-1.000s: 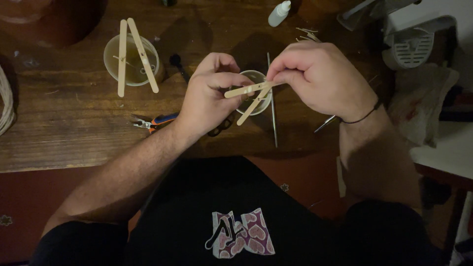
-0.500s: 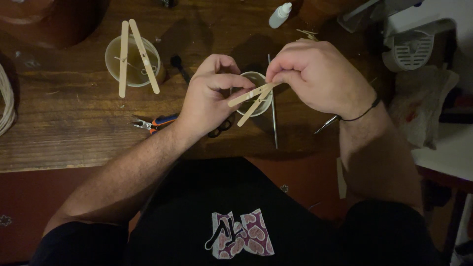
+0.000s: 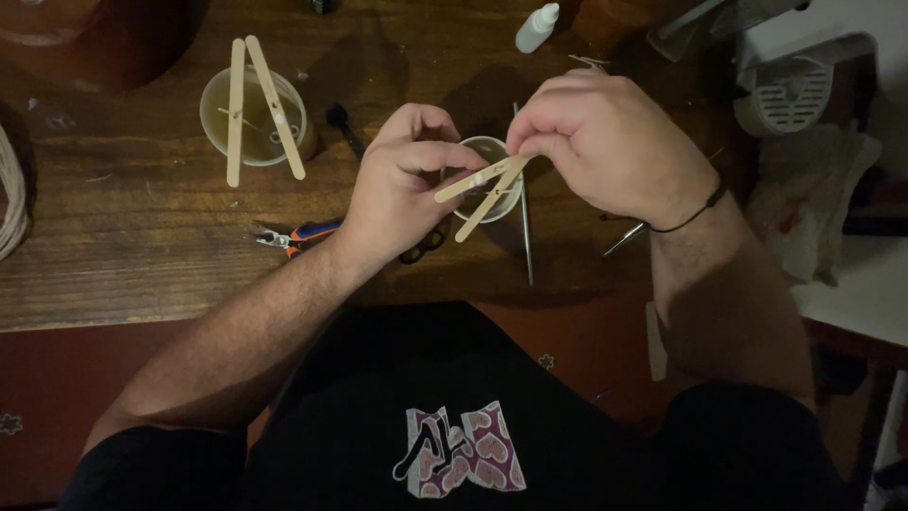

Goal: Preparing candle containers by gluing wicks to the base and centering them using wooden sticks

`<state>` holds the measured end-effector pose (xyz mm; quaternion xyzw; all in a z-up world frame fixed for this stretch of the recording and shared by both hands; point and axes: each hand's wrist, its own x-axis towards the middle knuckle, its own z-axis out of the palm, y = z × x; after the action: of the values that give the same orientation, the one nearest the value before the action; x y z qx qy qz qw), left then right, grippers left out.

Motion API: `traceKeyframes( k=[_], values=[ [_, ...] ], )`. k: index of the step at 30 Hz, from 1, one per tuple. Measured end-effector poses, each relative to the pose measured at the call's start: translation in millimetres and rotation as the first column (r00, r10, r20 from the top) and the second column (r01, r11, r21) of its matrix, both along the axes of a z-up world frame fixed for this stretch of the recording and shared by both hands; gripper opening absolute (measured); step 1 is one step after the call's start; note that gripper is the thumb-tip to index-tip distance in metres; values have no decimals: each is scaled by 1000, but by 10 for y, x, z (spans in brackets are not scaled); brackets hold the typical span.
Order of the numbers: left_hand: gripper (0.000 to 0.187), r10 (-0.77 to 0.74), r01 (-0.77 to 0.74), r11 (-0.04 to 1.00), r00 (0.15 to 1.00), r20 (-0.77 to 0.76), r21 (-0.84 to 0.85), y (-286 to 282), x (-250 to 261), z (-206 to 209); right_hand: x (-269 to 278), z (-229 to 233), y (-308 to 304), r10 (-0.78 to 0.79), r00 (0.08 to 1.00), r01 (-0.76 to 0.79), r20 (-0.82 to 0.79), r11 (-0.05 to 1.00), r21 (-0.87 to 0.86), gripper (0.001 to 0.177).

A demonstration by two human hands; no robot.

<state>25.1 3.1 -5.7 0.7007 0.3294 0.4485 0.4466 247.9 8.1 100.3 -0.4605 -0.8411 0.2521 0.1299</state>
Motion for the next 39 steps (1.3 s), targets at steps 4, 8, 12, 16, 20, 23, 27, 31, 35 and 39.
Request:
traceKeyframes(
  k=[4, 8, 12, 16, 20, 23, 27, 31, 35, 39],
  values=[
    [19, -13, 13, 999, 1000, 1, -42, 5, -35, 10, -15, -11, 12, 0, 1000, 1, 26, 999, -32, 17],
    [48, -146, 143, 987, 988, -51, -67, 26, -225, 95, -17, -20, 51, 22, 997, -19, 77, 999, -32, 17],
    [61, -228, 221, 971, 970, -81, -85, -44, -432, 217, -17, -104, 99, 14, 996, -12, 89, 1000, -19, 16],
    [58, -197, 186, 977, 975, -104, -108, -126, -567, 243, -26, -147, 129, 44, 992, -45, 115, 999, 4, 14],
    [58, -198, 182, 974, 973, -116, -135, -156, -627, 255, -35, -150, 143, 62, 990, -62, 126, 998, 0, 15],
    [55, -193, 178, 977, 973, -128, -118, -151, -626, 226, -56, -82, 123, 47, 994, -48, 99, 999, 4, 16],
    [54, -196, 184, 978, 971, -135, -95, -155, -640, 282, -68, 57, 98, 78, 995, -81, 55, 995, 53, 17],
    [52, -183, 172, 982, 968, -174, -77, -216, -696, 402, 11, 182, -59, -8, 1000, 3, 29, 988, 157, 11],
    [42, -104, 132, 987, 958, -265, 90, -372, -843, 401, 249, 114, -372, -166, 986, 159, 20, 965, 210, 12],
    [30, -88, 126, 983, 962, -257, 136, -512, -1000, 398, 280, -17, -756, -298, 952, 305, -73, 943, 136, 12]
  ],
)
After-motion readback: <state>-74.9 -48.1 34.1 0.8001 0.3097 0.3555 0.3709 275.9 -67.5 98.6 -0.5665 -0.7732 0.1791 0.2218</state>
